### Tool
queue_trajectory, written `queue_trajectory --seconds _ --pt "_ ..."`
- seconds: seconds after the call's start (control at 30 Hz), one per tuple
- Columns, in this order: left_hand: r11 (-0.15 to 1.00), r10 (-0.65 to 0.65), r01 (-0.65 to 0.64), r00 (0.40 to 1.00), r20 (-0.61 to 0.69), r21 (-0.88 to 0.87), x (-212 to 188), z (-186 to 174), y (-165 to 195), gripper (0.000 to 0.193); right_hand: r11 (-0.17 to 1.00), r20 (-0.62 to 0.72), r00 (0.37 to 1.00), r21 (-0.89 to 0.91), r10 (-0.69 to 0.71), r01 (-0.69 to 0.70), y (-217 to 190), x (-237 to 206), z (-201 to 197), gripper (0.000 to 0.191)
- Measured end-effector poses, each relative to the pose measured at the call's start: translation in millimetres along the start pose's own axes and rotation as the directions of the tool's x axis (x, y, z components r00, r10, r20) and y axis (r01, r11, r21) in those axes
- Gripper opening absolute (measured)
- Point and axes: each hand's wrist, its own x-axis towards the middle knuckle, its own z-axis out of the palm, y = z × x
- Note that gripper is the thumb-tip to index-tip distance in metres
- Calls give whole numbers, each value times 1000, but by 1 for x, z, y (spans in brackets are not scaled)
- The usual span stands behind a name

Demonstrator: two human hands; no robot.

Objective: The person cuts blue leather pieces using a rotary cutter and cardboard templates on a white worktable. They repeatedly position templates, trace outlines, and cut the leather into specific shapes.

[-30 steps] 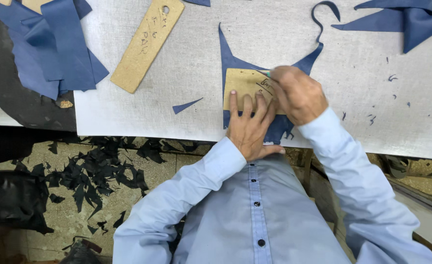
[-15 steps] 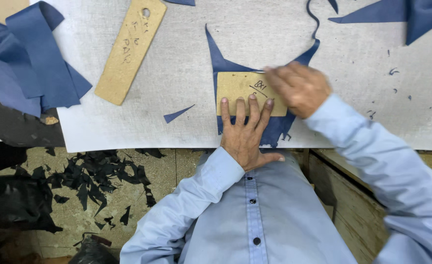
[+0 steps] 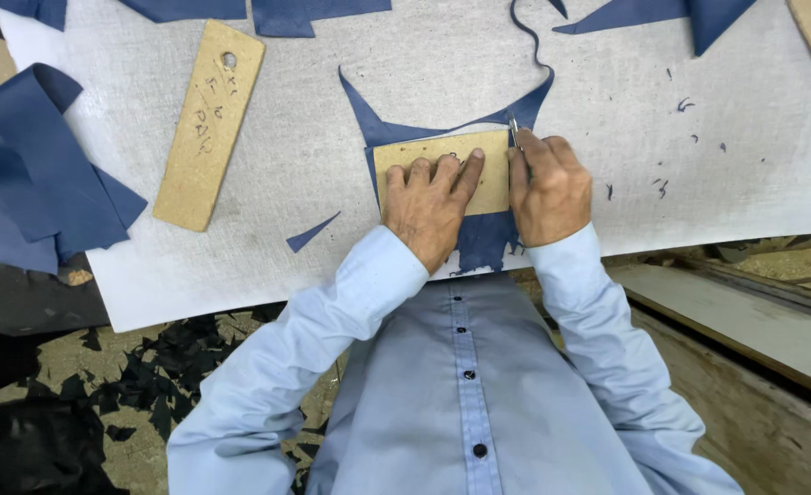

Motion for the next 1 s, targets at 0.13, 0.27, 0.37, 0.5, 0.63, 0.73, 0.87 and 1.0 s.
queue_trajectory --seconds 0.13,0.27,0.37,0.5,0.63,0.73,0.87,1.0 --pt "996 65 -58 992 112 -72 9 -1 -11 68 993 19 998 -100 64 -62 -25 -16 3 21" --pt "991 114 -102 981 158 -82 11 -4 -16 67 993 71 994 -91 82 -75 -60 -77 -22 26" --pt "975 221 -211 934 279 -66 20 -10 -26 73 989 24 989 33 144 -144 -72 -103 -53 23" --pt "904 426 -360 791 439 -230 53 -23 -58 61 871 -59 890 243 452 -426 -101 -98 -47 22" --pt "916 386 -376 724 571 -142 94 -19 -53 60 952 45 986 257 158 -164 -141 -66 22 27" --pt "925 370 -325 648 665 -198 113 -2 -41 60 976 -4 997 204 83 -81 -154 -41 61 21" --pt "888 444 -410 649 617 -208 128 28 -38 60 982 103 984 110 144 -156 -148 -11 96 13" --pt "901 411 -382 591 694 -208 132 53 -33 65 993 216 970 -57 110 -99 -156 -30 96 11"
